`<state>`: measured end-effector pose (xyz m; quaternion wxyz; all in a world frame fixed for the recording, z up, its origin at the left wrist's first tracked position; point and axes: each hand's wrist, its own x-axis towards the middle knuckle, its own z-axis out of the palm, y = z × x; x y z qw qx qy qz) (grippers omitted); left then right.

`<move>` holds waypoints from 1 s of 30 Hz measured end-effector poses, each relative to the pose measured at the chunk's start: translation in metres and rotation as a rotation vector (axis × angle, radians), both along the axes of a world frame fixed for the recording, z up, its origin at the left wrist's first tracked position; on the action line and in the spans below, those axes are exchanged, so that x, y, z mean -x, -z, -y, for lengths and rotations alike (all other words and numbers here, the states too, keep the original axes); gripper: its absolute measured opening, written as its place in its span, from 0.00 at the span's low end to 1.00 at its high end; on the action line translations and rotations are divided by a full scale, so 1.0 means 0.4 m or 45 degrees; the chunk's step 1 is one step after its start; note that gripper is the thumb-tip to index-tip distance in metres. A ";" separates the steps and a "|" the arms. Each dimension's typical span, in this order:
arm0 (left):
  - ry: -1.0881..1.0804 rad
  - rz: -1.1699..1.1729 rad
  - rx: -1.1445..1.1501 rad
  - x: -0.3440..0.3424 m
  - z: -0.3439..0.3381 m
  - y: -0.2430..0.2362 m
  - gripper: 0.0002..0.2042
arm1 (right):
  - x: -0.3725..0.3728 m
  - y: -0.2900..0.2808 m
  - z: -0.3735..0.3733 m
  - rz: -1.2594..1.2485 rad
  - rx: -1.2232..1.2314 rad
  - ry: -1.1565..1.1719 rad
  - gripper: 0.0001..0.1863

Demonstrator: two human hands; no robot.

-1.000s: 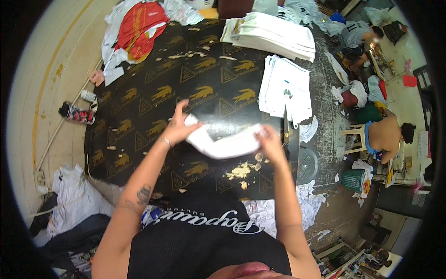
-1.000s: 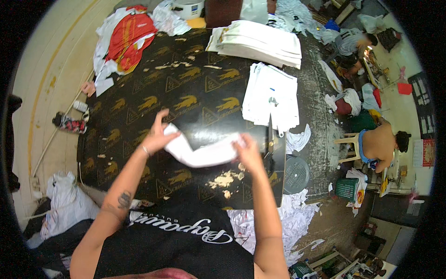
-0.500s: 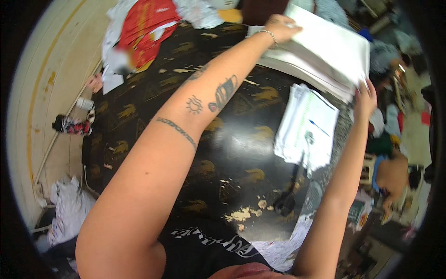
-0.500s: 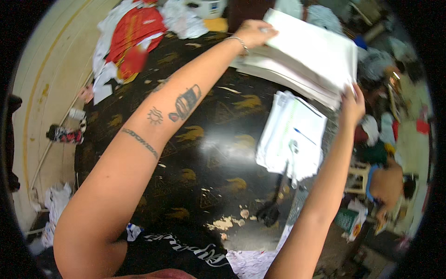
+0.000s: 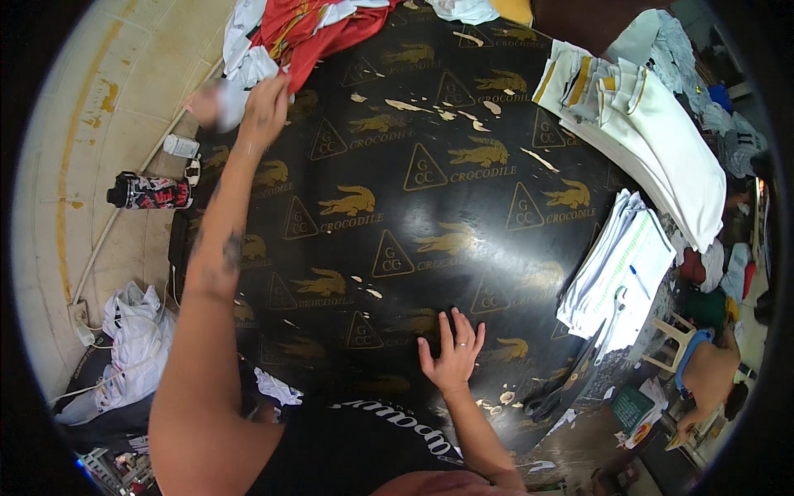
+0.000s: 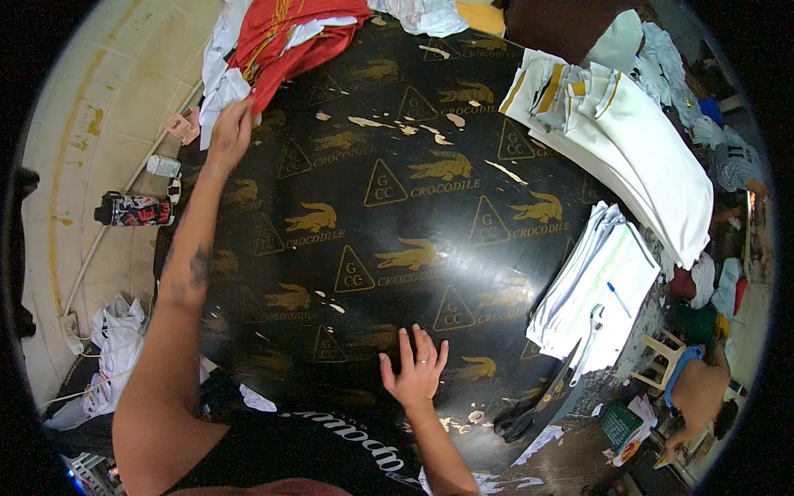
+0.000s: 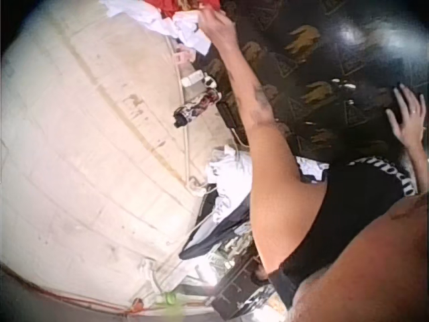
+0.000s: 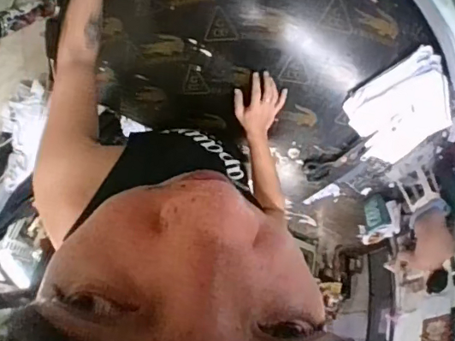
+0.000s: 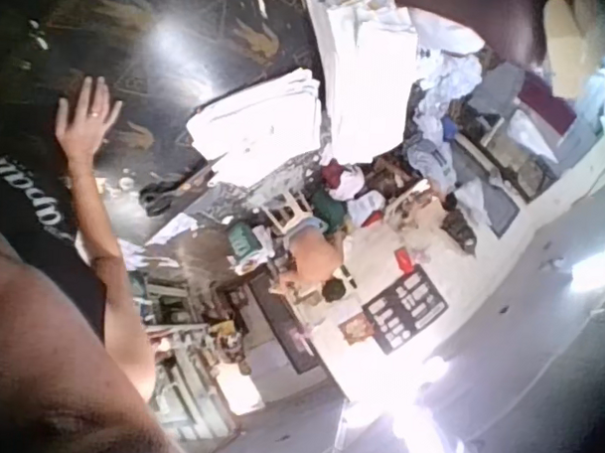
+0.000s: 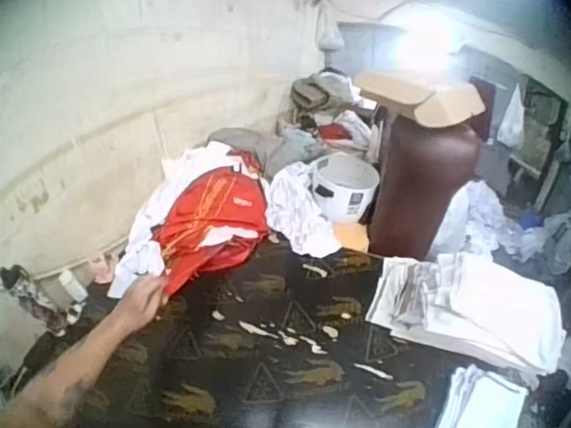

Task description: The person uses shears to cut a white fabric piece laid over a red and yellow jersey on a table. They trim the edges, fold the fabric, and repeat the cutting process on multiple pieces, stacking the cut fabric and jersey sections on the table.

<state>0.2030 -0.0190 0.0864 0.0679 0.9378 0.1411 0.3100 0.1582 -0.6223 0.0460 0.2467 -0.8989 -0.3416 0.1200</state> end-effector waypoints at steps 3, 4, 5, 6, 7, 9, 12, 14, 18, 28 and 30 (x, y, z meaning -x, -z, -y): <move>0.142 -0.299 -0.111 0.253 0.332 -0.119 0.03 | -0.013 -0.003 -0.002 0.148 -0.079 -0.085 0.31; 0.296 -0.719 0.195 0.340 0.446 -0.144 0.05 | -0.013 -0.001 -0.003 0.191 -0.085 -0.110 0.31; 0.383 -1.537 0.011 0.435 0.563 -0.166 0.10 | -0.012 -0.001 -0.002 0.208 -0.102 -0.117 0.31; 0.629 -1.962 0.309 0.513 0.632 -0.180 0.12 | -0.008 0.000 0.000 0.184 -0.107 -0.105 0.32; 0.803 -2.218 0.624 0.592 0.695 -0.189 0.13 | -0.005 0.001 0.001 0.187 -0.140 -0.079 0.33; 0.701 -1.948 1.021 0.692 0.748 -0.173 0.15 | 0.006 0.003 0.005 0.208 -0.183 -0.070 0.35; -0.122 -0.373 0.810 0.749 0.743 -0.095 0.13 | 0.024 -0.001 0.002 0.224 -0.268 -0.041 0.37; -0.327 -0.305 0.280 0.788 0.750 -0.038 0.20 | 0.044 -0.012 -0.010 0.162 -0.362 -0.120 0.36; -0.128 -0.613 0.440 0.975 0.849 0.001 0.17 | 0.117 -0.076 -0.062 0.092 -0.578 -0.351 0.35; -0.753 -0.540 0.956 1.132 0.847 -0.022 0.27 | 0.304 -0.171 -0.184 -0.030 -0.680 -0.619 0.30; -1.242 -0.413 0.415 1.100 0.837 0.042 0.28 | 0.347 -0.109 -0.197 0.081 -0.606 -0.763 0.30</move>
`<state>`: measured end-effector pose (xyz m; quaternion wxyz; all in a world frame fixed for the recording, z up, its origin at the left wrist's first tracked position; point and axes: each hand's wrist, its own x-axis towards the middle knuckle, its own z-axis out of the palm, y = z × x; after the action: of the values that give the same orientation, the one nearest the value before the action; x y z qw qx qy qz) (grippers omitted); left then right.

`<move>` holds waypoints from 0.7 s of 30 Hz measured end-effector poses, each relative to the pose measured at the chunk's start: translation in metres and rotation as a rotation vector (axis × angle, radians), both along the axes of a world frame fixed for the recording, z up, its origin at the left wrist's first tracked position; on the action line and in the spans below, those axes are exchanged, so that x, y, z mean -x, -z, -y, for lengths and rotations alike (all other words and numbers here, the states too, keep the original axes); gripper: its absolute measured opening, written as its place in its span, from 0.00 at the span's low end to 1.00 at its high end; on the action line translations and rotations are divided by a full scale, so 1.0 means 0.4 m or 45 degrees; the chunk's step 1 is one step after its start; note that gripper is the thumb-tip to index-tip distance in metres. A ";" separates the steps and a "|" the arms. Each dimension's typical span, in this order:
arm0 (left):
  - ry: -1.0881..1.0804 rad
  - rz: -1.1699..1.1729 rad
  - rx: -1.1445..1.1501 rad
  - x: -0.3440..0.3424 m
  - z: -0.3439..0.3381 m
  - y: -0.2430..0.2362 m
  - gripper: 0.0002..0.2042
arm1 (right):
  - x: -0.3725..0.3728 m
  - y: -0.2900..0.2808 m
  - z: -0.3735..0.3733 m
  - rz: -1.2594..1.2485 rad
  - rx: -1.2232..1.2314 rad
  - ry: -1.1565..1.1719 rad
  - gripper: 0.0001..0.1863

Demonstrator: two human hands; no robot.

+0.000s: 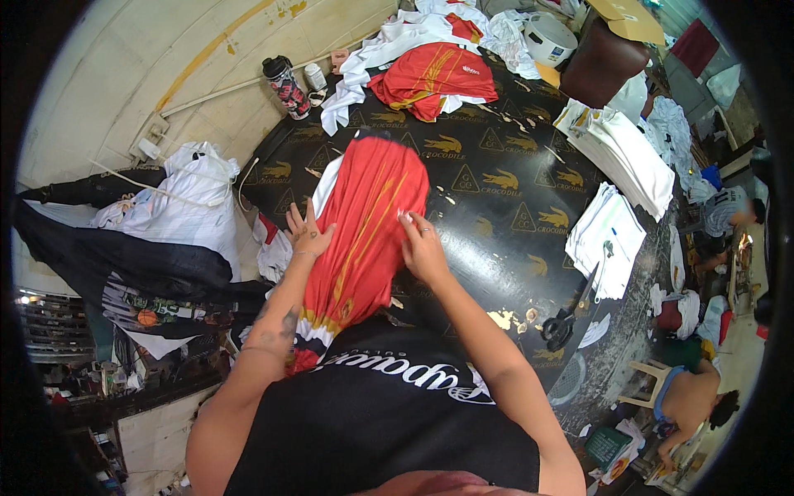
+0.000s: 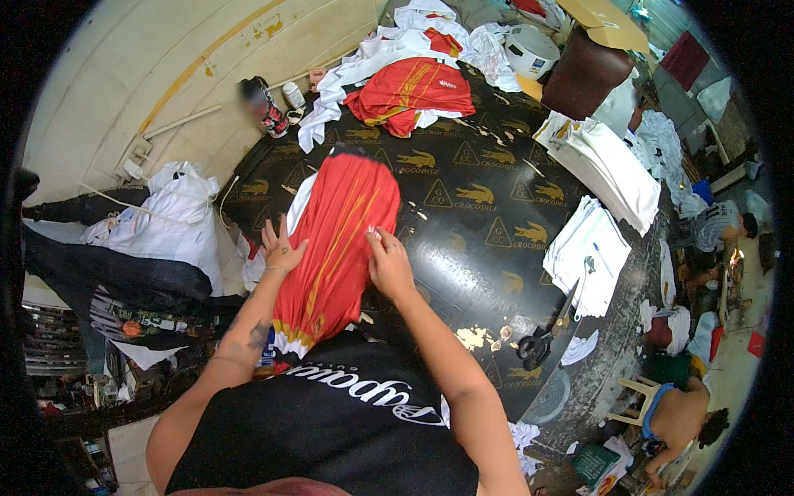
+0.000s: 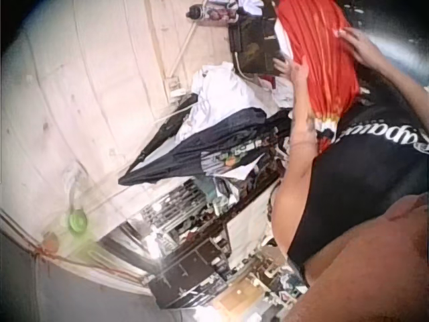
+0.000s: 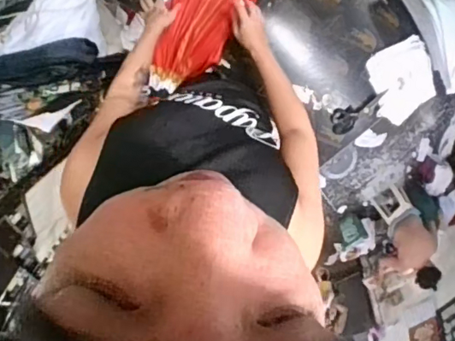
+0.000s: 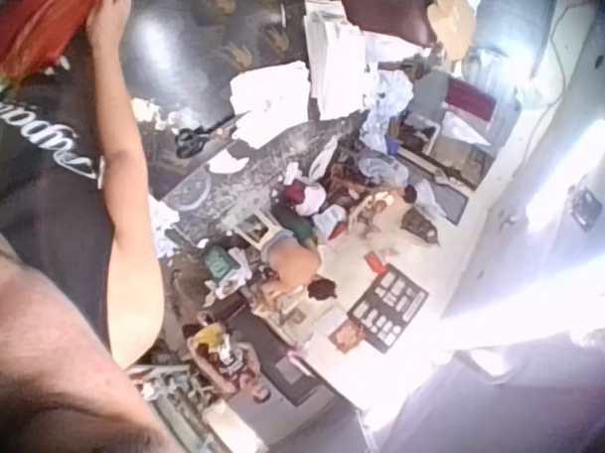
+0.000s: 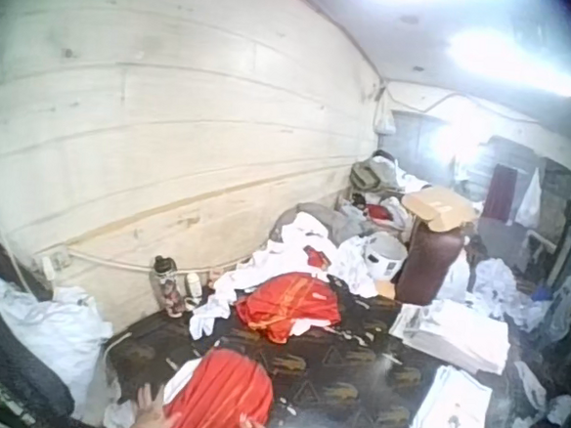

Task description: The person uses shears to cut a white fabric piece laid over a red and yellow jersey on a table. They trim the edges, fold the fabric, and repeat the cutting process on multiple pieces, stacking the cut fabric and jersey sections on the table.

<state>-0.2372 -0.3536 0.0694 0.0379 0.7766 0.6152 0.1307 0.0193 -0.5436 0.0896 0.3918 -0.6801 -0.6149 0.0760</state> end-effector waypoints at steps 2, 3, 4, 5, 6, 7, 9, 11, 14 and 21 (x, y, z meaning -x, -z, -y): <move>-0.070 0.036 0.343 -0.009 0.000 0.039 0.28 | 0.050 0.056 0.001 0.200 0.107 -0.059 0.29; 0.278 -0.098 0.206 0.001 0.000 0.038 0.26 | 0.067 0.068 0.010 0.342 0.232 -0.122 0.26; 0.318 0.205 0.269 0.011 -0.001 0.020 0.23 | 0.070 0.060 0.028 0.494 0.407 -0.192 0.24; 0.333 0.443 0.398 0.032 -0.013 -0.020 0.21 | 0.060 0.034 0.052 0.357 0.344 -0.166 0.17; 0.319 0.652 0.581 0.046 -0.030 -0.076 0.19 | 0.041 -0.011 0.081 -0.055 0.468 -0.108 0.14; 0.576 0.754 0.139 0.071 -0.058 -0.152 0.15 | 0.004 -0.078 0.115 -0.483 0.643 -0.095 0.11; 0.444 0.806 0.033 0.166 -0.122 -0.348 0.15 | -0.087 -0.244 0.207 -1.189 0.470 0.061 0.08; 0.326 1.666 0.175 0.254 -0.167 -0.532 0.28 | -0.184 -0.421 0.319 -0.823 -0.223 -0.020 0.16; 0.866 1.889 0.132 0.376 -0.209 -0.762 0.41 | -0.224 -0.602 0.421 -0.945 -0.086 -0.161 0.29; 1.339 0.905 0.074 0.066 -0.516 -0.871 0.28 | -0.337 -0.915 0.490 -0.405 0.657 -0.363 0.30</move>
<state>-0.2635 -0.1473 0.4178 0.3198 0.8828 0.1049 0.3277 0.1543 -0.7397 0.4556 0.2832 -0.6435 -0.5955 0.3885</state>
